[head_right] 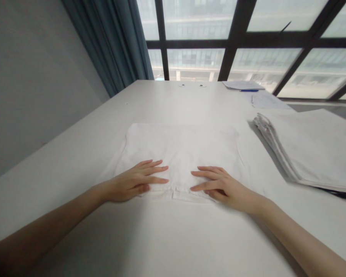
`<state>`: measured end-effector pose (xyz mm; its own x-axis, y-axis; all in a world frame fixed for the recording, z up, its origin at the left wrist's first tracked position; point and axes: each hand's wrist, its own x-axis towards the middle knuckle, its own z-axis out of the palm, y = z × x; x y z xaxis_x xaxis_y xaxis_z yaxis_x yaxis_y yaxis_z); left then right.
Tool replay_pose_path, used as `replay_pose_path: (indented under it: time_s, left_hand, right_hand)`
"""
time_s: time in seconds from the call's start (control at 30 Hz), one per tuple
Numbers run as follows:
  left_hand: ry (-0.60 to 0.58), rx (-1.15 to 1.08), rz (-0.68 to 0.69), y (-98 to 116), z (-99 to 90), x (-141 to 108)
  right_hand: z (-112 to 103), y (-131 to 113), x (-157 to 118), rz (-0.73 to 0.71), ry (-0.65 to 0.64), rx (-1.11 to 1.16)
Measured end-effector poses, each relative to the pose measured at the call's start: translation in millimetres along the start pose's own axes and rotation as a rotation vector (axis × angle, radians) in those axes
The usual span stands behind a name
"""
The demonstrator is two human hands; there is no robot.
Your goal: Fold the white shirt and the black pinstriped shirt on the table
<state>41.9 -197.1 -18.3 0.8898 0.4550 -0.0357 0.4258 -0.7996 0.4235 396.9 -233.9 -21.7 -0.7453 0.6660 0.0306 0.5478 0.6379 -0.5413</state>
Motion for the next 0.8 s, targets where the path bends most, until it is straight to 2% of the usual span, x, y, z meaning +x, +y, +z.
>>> replay_pose_path:
  time_s: [0.1, 0.2, 0.27, 0.33, 0.57, 0.8]
  left_hand:
    - [0.04, 0.001, -0.025, -2, 4.6, 1]
    - [0.044, 0.063, -0.01, -3, 7.9, 2]
    - [0.041, 0.104, 0.0, -2, 8.6, 2]
    - [0.036, 0.138, 0.01, -1, 8.6, 2]
    - [0.031, 0.195, 0.037, 2, 9.7, 1]
    - [0.045, 0.167, 0.063, 3, 7.3, 1]
  right_hand:
    - [2, -2, 1, 0.008, 0.063, 0.038]
    - [7, -5, 4, 0.032, 0.191, 0.074]
    - [10, -7, 7, 0.038, 0.27, 0.051]
    - [14, -8, 9, 0.028, 0.292, -0.024]
    - [21, -7, 9, -0.003, 0.09, -0.278]
    - [19, -8, 8, -0.025, 0.044, -0.304]
